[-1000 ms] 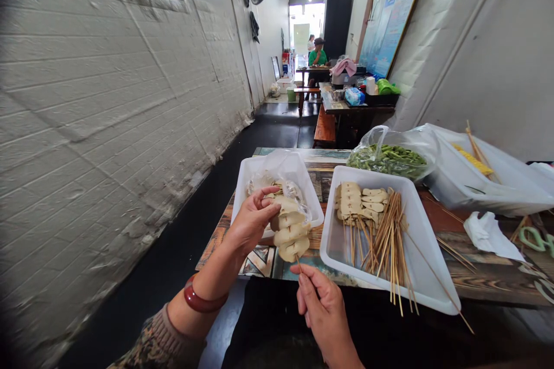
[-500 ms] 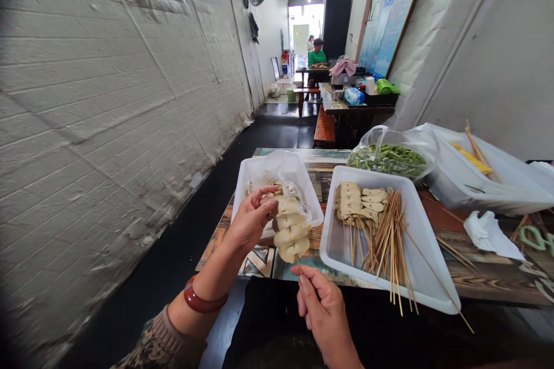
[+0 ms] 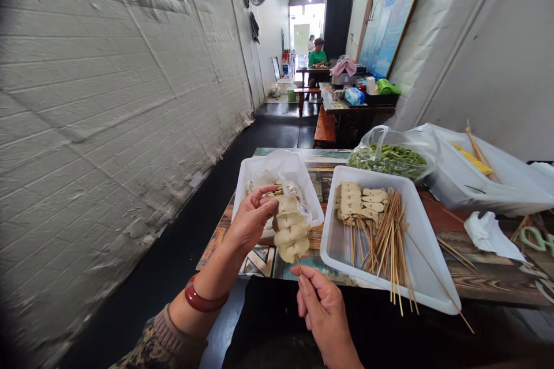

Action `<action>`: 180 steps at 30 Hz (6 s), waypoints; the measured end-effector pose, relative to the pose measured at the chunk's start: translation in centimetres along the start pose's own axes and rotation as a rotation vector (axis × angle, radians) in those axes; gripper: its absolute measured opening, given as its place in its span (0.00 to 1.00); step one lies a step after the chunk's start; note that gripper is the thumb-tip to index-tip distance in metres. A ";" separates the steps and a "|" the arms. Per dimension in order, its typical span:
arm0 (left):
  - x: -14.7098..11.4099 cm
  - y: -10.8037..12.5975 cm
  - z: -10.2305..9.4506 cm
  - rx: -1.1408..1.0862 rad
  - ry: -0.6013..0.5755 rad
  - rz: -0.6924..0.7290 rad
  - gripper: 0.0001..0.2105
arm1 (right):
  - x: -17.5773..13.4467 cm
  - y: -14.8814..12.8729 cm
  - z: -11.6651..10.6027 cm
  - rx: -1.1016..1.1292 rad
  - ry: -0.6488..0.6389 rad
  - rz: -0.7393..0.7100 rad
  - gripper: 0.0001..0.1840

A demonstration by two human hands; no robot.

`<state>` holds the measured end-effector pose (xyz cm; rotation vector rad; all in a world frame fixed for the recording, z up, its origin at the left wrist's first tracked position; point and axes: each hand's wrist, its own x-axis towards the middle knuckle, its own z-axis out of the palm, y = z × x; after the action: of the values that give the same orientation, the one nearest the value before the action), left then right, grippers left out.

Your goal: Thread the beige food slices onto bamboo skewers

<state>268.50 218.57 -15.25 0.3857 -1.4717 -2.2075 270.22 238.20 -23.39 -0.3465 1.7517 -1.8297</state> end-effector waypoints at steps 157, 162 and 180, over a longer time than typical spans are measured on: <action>-3.2 -3.0 2.9 -0.257 -0.033 -0.277 0.16 | 0.6 0.5 0.7 0.102 -0.007 -0.046 0.22; -3.3 -3.1 3.2 -0.240 -0.027 -0.285 0.17 | 0.7 0.3 0.5 0.103 0.006 -0.051 0.23; -3.2 -3.2 2.6 -0.350 0.003 -0.249 0.14 | 0.3 0.1 0.1 0.129 0.009 -0.053 0.22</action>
<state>269.33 223.33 -17.21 0.4729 -1.0494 -2.5988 270.08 237.94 -23.50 -0.3367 1.6345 -1.9734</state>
